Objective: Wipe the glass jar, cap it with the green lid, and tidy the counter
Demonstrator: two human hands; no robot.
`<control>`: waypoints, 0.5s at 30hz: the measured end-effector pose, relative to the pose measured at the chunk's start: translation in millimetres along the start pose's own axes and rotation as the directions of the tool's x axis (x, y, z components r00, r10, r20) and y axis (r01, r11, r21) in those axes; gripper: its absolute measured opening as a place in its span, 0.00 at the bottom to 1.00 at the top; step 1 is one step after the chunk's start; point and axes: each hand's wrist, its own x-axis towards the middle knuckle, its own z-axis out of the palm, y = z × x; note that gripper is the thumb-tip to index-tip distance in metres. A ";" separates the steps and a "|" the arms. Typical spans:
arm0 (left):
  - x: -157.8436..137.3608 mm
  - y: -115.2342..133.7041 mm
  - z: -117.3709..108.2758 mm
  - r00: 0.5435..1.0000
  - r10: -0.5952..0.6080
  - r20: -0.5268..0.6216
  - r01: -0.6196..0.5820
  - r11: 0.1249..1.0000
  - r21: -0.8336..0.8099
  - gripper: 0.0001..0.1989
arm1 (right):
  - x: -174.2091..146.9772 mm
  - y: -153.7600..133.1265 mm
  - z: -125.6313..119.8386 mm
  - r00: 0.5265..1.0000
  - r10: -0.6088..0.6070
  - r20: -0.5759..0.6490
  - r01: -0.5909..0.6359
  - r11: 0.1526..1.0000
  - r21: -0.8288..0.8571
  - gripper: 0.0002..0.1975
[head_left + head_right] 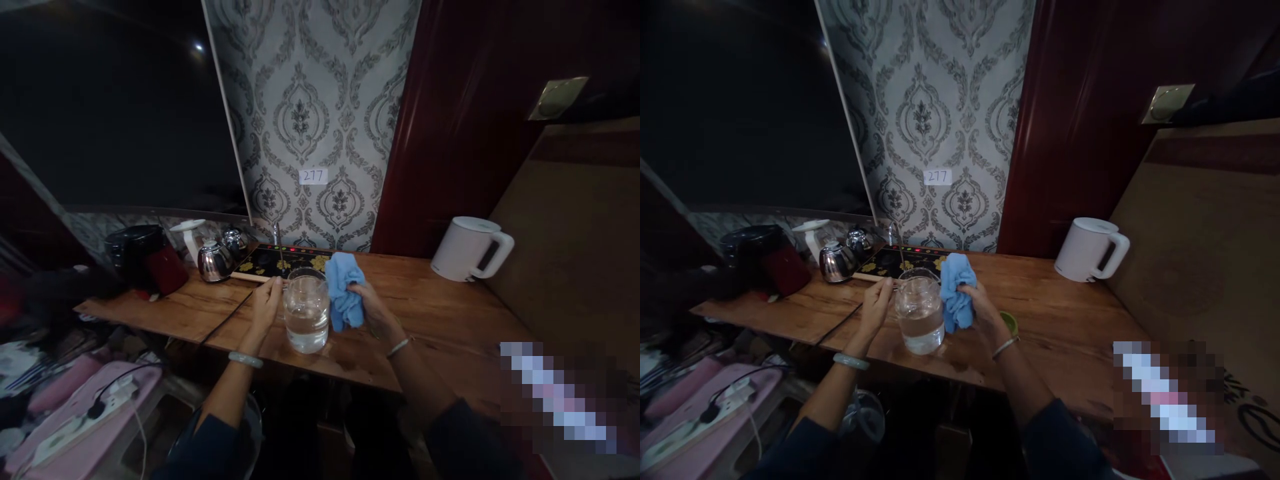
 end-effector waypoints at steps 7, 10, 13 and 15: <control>-1.0 -5.1 3.4 1.000 0.009 -0.019 -0.007 0.998 0.068 0.23 | 49.2 8.1 13.4 0.968 0.126 0.216 -0.099 0.986 -0.131 0.02; -3.5 -6.8 5.8 0.997 0.031 -0.071 -0.023 0.994 0.110 0.23 | 59.6 4.9 13.0 0.957 0.121 0.265 -0.078 0.983 -0.167 0.02; -6.1 -7.3 7.6 0.993 0.045 -0.105 -0.029 0.988 0.153 0.23 | 68.1 2.4 17.4 0.946 0.126 0.298 -0.069 0.978 -0.195 0.04; -7.2 -6.3 7.8 0.993 0.052 -0.104 -0.034 0.985 0.168 0.22 | 76.3 1.0 22.4 0.942 0.129 0.309 -0.063 0.974 -0.216 0.04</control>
